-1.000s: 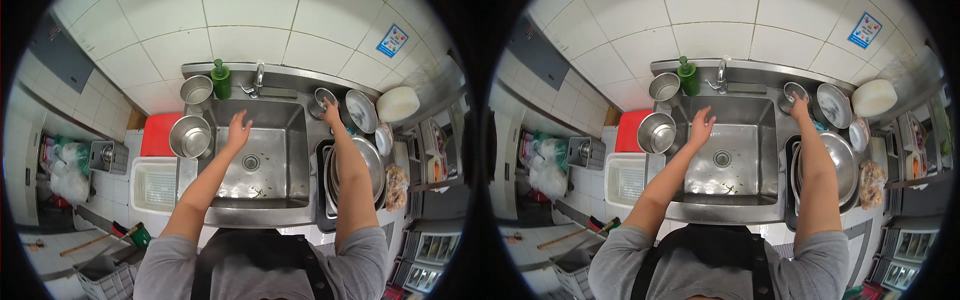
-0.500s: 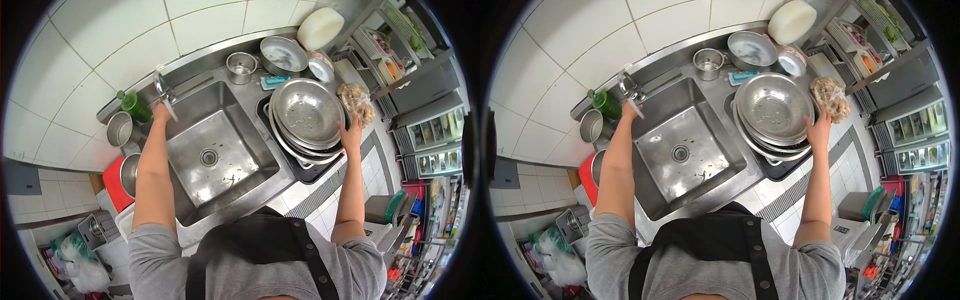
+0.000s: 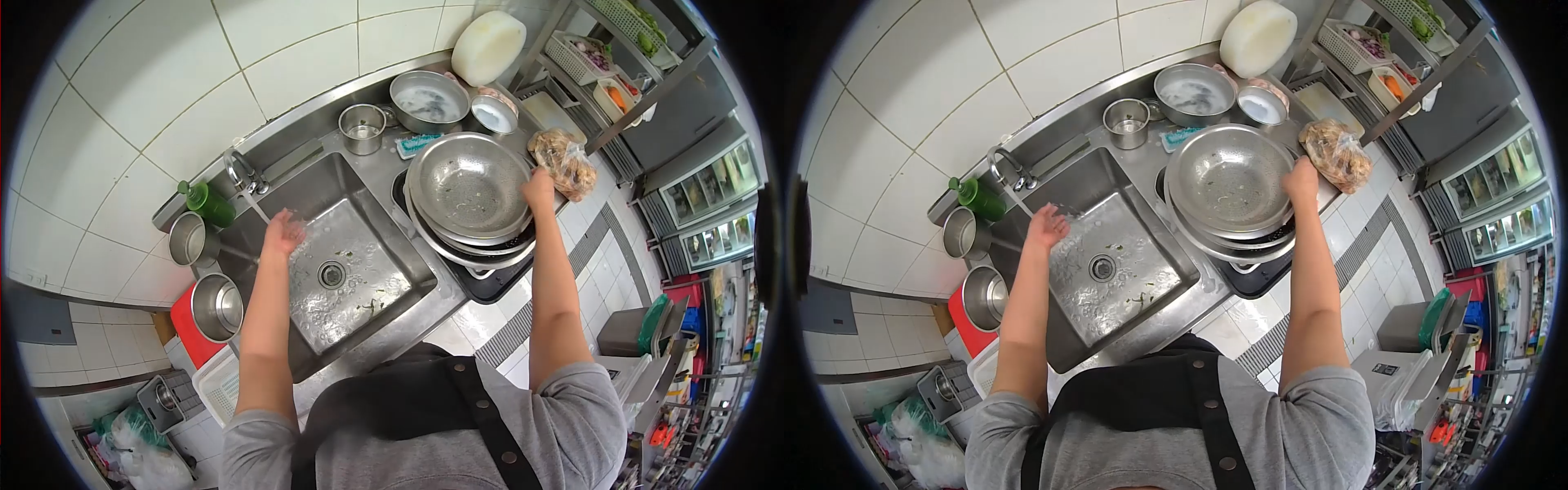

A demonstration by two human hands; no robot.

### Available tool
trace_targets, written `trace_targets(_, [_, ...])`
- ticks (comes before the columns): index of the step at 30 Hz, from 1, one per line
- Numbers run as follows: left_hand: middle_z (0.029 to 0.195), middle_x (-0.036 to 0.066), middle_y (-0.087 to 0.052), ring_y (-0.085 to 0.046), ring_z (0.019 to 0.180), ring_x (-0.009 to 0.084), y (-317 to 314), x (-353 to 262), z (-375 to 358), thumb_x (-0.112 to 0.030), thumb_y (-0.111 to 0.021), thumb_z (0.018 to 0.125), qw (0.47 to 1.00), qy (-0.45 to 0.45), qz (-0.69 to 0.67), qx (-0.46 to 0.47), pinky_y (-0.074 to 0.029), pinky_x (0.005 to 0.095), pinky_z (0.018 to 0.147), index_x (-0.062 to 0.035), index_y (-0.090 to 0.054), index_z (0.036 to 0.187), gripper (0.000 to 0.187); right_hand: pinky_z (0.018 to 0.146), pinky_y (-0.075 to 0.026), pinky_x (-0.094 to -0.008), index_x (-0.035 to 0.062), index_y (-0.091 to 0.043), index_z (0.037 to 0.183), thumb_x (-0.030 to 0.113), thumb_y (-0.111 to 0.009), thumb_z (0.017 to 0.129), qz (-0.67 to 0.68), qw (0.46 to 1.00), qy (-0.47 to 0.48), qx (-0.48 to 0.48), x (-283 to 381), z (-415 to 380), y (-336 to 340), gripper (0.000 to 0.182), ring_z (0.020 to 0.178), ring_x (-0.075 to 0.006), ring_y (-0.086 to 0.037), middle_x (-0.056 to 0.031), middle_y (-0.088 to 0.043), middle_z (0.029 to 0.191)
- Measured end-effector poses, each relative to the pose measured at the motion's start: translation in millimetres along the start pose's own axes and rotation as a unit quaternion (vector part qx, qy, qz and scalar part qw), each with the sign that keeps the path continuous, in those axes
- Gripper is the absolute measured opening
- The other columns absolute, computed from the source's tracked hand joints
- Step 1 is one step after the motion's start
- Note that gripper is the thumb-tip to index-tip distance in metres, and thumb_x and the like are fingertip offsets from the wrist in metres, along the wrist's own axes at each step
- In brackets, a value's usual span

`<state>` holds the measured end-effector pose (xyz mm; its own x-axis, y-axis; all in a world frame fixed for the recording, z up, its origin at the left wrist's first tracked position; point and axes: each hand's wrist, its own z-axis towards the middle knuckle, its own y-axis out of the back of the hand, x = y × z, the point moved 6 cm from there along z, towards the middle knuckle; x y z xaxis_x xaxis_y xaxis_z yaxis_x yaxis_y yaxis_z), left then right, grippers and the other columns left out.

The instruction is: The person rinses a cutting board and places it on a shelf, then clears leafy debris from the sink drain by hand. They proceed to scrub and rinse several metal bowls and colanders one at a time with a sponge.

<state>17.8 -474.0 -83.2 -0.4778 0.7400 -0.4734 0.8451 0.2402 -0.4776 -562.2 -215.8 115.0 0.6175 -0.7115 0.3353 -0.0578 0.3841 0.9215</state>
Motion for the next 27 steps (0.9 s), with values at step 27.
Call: trace_targets(27, [0.096, 0.029, -0.064, -0.061, 0.095, 0.0456, 27.9, -65.7, -162.3, -0.012, -0.056, 0.077, 0.623, -0.410, 0.600, -0.289, -0.048, 0.0511, 0.082, 0.0040, -0.065, 0.097, 0.027, 0.096, -0.047, -0.0429, 0.0040, -0.065, 0.114, 0.031, -0.072, 0.076, -0.160, 0.980, 0.051, 0.110, 28.5, 266.1, -151.8, 0.047, 0.113, -0.0354, -0.059, -0.0176, -0.062, 0.121])
